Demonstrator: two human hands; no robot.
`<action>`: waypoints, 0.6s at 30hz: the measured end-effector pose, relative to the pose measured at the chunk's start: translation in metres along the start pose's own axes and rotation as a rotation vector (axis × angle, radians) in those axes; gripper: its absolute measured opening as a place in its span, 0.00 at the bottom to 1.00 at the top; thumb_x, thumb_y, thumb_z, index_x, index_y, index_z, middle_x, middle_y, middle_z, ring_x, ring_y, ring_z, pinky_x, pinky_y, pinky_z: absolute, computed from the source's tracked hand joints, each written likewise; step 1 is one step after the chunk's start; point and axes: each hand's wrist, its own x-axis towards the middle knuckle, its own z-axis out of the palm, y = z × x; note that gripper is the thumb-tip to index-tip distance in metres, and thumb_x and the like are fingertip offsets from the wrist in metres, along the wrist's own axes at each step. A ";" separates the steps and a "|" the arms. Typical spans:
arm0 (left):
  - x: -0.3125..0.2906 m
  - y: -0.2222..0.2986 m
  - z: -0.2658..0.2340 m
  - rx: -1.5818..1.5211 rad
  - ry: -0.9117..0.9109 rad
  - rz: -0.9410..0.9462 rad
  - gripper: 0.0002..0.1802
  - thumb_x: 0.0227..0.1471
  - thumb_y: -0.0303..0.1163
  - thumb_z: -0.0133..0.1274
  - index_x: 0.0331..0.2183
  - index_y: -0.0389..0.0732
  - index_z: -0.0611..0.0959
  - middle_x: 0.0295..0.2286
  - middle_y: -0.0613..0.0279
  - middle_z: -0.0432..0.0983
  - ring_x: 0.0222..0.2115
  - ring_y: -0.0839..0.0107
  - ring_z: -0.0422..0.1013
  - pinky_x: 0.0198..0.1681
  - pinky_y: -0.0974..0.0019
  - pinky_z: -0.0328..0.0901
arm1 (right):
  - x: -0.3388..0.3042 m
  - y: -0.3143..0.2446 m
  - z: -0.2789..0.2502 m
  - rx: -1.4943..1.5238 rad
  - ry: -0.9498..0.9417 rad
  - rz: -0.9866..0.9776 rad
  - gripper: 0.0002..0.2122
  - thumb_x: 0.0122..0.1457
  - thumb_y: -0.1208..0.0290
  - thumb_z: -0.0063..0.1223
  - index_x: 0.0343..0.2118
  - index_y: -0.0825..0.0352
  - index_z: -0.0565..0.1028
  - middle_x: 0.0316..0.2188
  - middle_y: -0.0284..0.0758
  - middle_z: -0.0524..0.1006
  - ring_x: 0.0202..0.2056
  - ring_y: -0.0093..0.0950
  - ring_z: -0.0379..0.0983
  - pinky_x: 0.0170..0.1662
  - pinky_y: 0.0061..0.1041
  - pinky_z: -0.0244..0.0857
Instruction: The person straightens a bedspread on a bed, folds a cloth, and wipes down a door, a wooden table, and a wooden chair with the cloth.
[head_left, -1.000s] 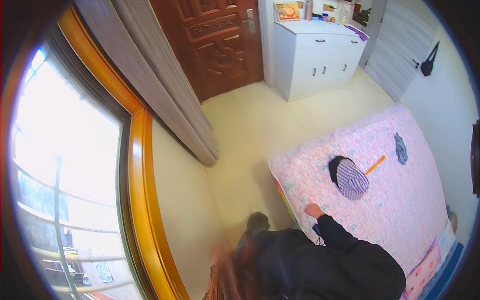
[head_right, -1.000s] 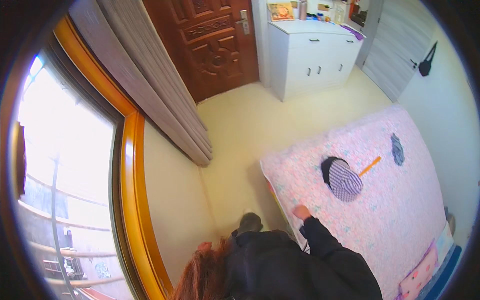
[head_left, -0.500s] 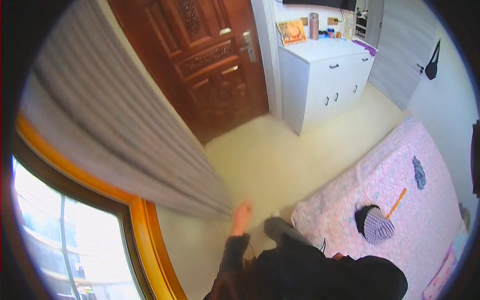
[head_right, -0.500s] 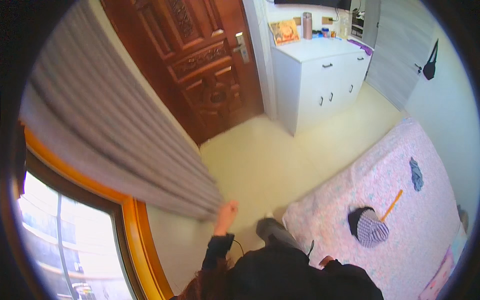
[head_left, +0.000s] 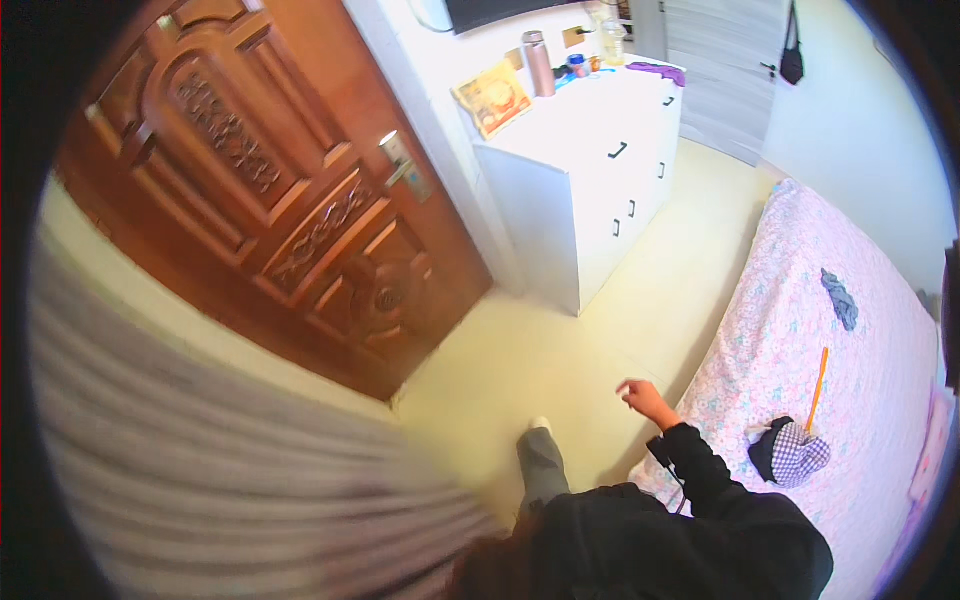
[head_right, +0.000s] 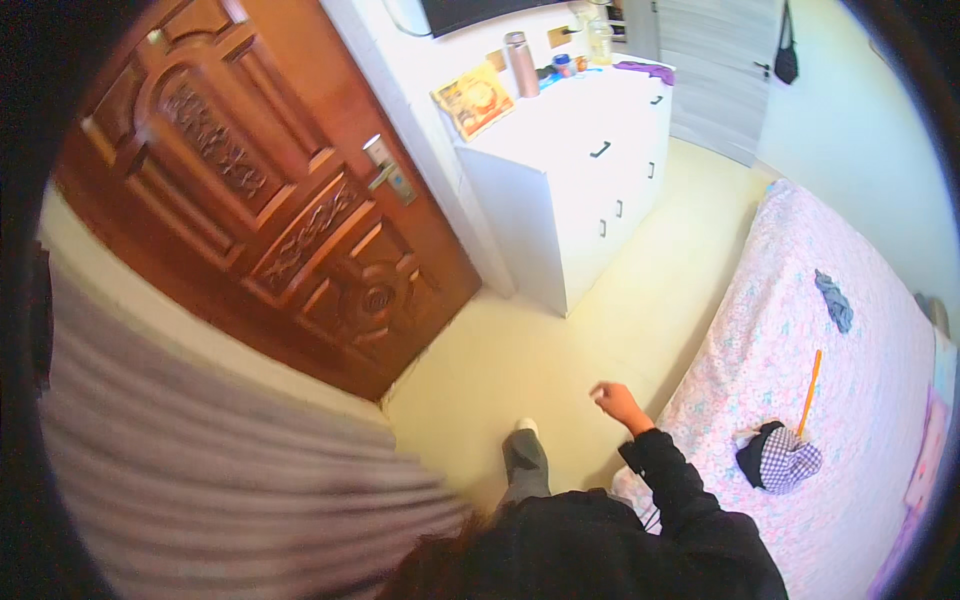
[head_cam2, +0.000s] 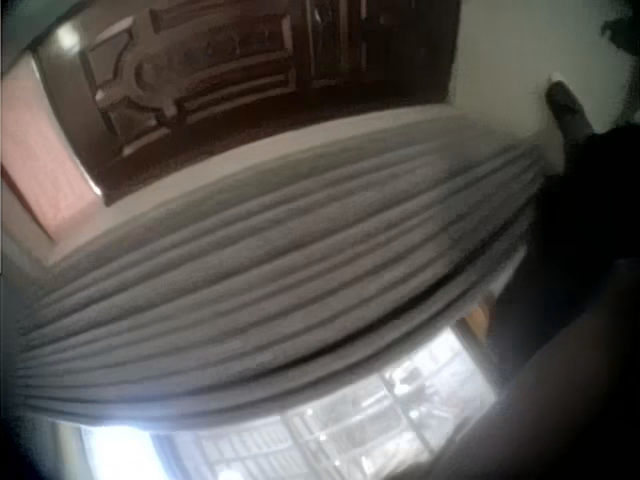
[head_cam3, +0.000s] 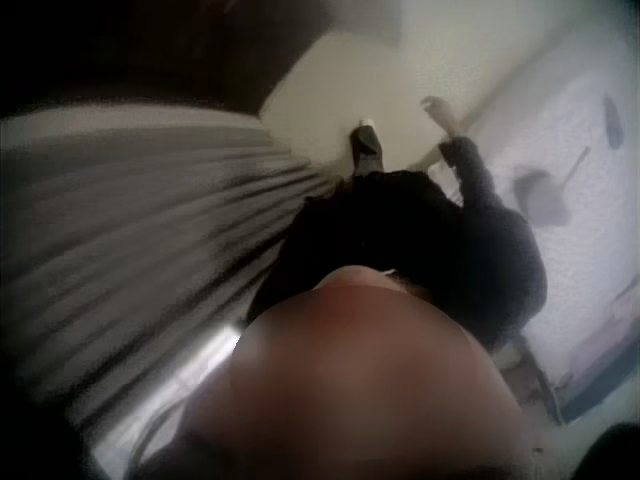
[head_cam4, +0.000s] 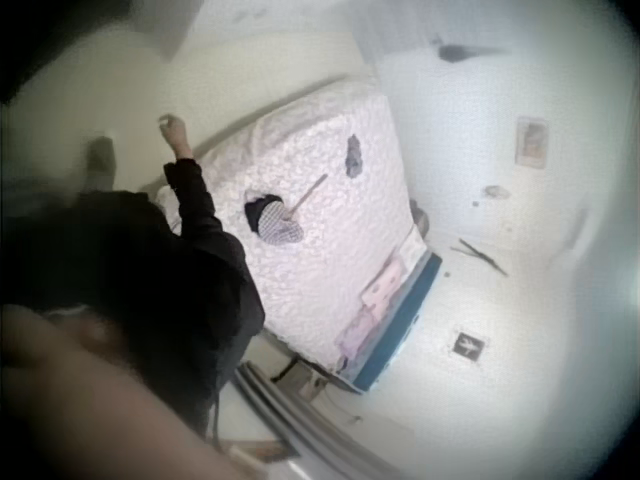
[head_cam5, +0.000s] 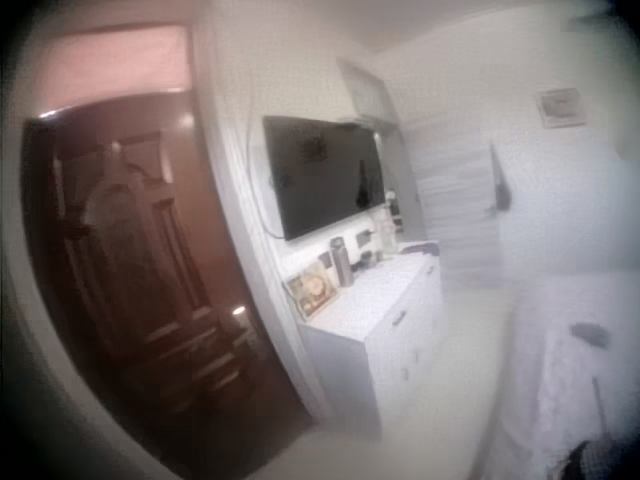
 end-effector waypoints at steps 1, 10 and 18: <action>0.026 0.002 -0.015 0.010 -0.007 0.004 0.19 0.54 0.44 0.49 0.35 0.39 0.84 0.35 0.44 0.80 0.41 0.45 0.74 0.43 0.44 0.68 | 0.006 0.030 0.010 -0.098 0.013 0.005 0.11 0.52 0.69 0.52 0.35 0.66 0.81 0.18 0.43 0.76 0.23 0.37 0.74 0.29 0.36 0.68; 0.298 0.312 -0.218 0.142 -0.046 0.768 0.21 0.59 0.44 0.46 0.43 0.37 0.80 0.39 0.39 0.77 0.42 0.41 0.73 0.45 0.51 0.68 | -0.118 0.260 0.052 -0.632 -0.547 0.531 0.12 0.58 0.64 0.49 0.34 0.63 0.83 0.32 0.41 0.81 0.33 0.38 0.79 0.37 0.37 0.72; 0.290 0.726 -0.299 0.124 -0.196 1.276 0.16 0.61 0.40 0.46 0.33 0.39 0.81 0.23 0.50 0.77 0.22 0.60 0.74 0.27 0.60 0.65 | -0.153 0.228 0.104 0.235 0.224 1.093 0.12 0.57 0.64 0.53 0.33 0.69 0.82 0.23 0.40 0.81 0.21 0.33 0.79 0.25 0.33 0.73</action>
